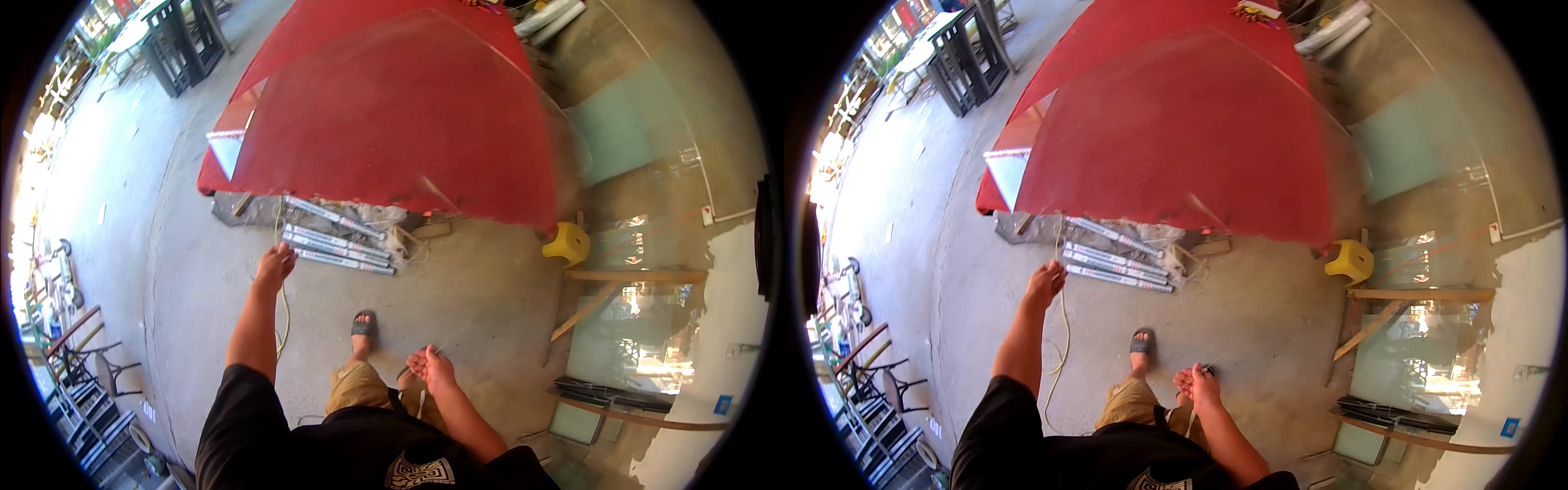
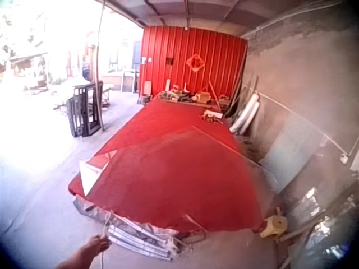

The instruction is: The person measures a large pane of glass on a red table with a measuring tape, first measuring horizontally and then vertically, before setting the tape down on a notebook.

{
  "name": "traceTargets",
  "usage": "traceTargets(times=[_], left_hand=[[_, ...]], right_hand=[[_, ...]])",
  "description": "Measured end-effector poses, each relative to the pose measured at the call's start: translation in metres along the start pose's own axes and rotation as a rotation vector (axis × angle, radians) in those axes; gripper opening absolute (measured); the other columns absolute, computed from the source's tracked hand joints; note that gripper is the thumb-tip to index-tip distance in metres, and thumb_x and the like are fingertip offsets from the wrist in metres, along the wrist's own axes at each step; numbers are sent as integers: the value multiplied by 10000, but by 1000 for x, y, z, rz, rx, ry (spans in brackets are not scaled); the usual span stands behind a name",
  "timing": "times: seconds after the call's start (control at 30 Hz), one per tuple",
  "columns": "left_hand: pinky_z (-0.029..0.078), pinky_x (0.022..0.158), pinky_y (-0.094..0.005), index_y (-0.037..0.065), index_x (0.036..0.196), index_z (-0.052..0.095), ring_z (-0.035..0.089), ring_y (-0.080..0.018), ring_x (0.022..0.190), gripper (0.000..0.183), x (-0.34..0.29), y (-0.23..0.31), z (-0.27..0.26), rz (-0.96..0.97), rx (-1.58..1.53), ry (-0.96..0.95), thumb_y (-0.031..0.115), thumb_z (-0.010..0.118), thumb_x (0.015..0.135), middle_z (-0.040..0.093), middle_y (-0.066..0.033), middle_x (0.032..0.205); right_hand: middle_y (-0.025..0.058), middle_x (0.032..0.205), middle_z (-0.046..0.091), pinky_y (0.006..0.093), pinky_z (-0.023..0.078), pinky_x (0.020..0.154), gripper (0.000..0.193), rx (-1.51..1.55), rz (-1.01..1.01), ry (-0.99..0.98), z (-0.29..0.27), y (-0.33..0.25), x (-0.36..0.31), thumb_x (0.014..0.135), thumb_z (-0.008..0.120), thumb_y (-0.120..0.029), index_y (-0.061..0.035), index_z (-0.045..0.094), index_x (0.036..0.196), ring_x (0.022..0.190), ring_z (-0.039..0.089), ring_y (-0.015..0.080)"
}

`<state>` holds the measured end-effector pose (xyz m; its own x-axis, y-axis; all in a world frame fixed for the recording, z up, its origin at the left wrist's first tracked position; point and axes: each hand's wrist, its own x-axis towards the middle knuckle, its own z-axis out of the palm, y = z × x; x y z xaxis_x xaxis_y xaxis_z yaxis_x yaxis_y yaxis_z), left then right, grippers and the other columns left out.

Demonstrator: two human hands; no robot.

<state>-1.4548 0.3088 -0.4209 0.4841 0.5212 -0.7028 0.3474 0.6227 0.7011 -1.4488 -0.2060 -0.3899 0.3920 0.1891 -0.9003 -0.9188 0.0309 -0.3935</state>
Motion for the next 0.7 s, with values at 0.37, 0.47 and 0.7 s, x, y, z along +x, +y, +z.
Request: traceTargets(times=[0.37,0.47,0.7], left_hand=[[543,893,-357,165,1145,562,698,-183,1083,243,-141,-146,104,-107,-111,90,361,657,1036,669,3,1105],[541,909,-369,159,1152,560,692,-184,1096,260,-183,-189,149,-129,-135,141,373,653,1037,668,0,1119],[543,953,-398,117,1260,540,686,-211,1128,351,-240,-266,277,-183,-220,192,379,634,1047,656,-27,1239]], right_hand=[[143,819,738,334,523,632,444,-82,-195,71,-200,-78,-5,1072,578,-411,24,634,1003,707,714,241],[156,812,731,328,504,598,411,-131,-215,69,-265,-120,2,1065,602,-365,28,640,949,672,697,234],[119,724,661,339,492,578,392,-267,-285,82,-380,-250,33,1058,614,-324,24,605,877,606,640,219]])
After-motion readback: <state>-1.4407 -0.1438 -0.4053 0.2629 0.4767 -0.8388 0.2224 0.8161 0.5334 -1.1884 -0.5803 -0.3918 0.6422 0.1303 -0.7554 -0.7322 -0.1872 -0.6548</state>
